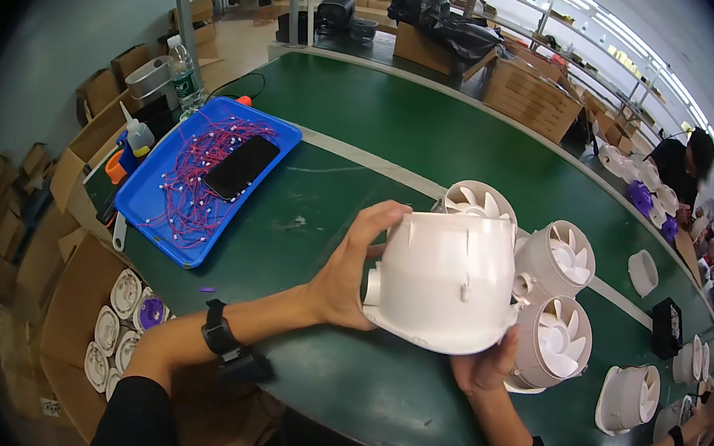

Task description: The person repeatedly picks up white plastic fan housings from a cardboard box, rotates them to inspect the interior and exterior, and places them back into the box. The person handles the fan units one at a time on a green workbench in a factory setting.

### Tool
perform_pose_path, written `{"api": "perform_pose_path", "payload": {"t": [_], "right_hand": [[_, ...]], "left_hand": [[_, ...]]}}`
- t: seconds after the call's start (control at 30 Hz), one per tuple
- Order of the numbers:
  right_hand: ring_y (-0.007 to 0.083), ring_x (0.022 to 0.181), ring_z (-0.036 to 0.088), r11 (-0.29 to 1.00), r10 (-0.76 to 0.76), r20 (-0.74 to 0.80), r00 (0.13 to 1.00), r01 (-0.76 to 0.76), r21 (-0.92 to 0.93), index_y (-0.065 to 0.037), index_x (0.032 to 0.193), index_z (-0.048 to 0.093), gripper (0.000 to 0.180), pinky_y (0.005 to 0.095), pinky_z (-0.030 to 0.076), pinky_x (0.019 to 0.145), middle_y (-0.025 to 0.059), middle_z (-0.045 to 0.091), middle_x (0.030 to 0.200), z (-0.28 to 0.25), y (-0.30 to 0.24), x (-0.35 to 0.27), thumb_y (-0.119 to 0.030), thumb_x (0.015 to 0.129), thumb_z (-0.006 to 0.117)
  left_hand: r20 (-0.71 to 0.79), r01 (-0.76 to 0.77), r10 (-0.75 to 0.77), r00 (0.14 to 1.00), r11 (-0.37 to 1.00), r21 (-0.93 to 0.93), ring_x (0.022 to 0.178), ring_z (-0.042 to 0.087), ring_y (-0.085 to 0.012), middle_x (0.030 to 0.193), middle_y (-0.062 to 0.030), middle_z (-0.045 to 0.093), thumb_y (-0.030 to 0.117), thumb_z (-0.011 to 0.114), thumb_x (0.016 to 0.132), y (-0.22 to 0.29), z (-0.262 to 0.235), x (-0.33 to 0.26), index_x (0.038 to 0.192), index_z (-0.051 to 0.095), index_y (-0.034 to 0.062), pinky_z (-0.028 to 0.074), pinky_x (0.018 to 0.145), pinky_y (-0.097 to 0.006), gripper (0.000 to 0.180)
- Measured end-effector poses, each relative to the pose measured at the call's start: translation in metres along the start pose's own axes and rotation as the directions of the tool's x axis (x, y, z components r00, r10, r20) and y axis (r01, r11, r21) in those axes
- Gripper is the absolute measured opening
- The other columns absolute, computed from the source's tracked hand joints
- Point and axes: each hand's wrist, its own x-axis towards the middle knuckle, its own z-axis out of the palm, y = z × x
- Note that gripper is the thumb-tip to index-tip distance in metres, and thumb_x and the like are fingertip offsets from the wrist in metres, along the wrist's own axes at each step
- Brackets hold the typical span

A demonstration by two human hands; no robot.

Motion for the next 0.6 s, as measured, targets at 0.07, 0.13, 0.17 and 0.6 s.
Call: {"api": "perform_pose_path", "payload": {"t": [0.07,0.13,0.17,0.6], "right_hand": [[0.0284,0.142,0.025,0.999,0.045,-0.011,0.999,-0.044,0.017,-0.014,0.15,0.024,0.09,0.0506,0.018,0.116,0.0087,0.027,0.154,0.006,0.0,-0.001,-0.067,0.084,0.055],[0.0268,0.143,0.023,0.992,0.121,0.029,0.992,-0.121,0.021,-0.014,0.151,0.019,0.097,0.0486,0.016,0.117,0.0075,0.023,0.155,0.008,0.003,-0.002,-0.07,0.081,0.057],[0.0255,0.142,0.023,0.987,0.143,0.014,0.99,-0.144,0.074,-0.013,0.152,0.014,0.104,0.0455,0.016,0.117,0.0075,0.022,0.155,0.008,0.006,-0.002,-0.069,0.079,0.06],[0.027,0.142,0.024,0.957,0.224,0.034,0.974,-0.226,0.183,-0.013,0.151,0.019,0.098,0.0474,0.017,0.117,0.0098,0.023,0.155,0.002,0.007,0.0,-0.074,0.082,0.05]], "left_hand": [[-0.022,0.058,-0.058,0.998,0.998,0.003,0.126,0.045,-0.0345,0.142,-0.0223,0.029,0.017,0.094,0.054,-0.005,0.003,-0.003,0.147,0.008,0.0073,0.041,0.101,-0.044,0.127],[-0.055,0.091,-0.09,0.994,0.996,0.025,0.127,0.044,-0.0347,0.142,-0.022,0.029,0.015,0.093,0.054,-0.008,0.001,-0.006,0.147,0.008,0.0071,0.04,0.102,-0.044,0.127],[-0.043,0.061,-0.06,0.997,0.998,0.021,0.128,0.042,-0.0354,0.142,-0.0218,0.028,0.015,0.093,0.053,-0.009,0.001,-0.004,0.147,0.011,0.008,0.044,0.099,-0.045,0.124],[0.095,0.039,-0.029,0.995,0.993,-0.11,0.137,0.031,-0.0375,0.149,-0.0212,0.021,0.013,0.09,0.055,-0.006,-0.006,0.006,0.148,0.019,0.0099,0.046,0.1,-0.047,0.117]]}}
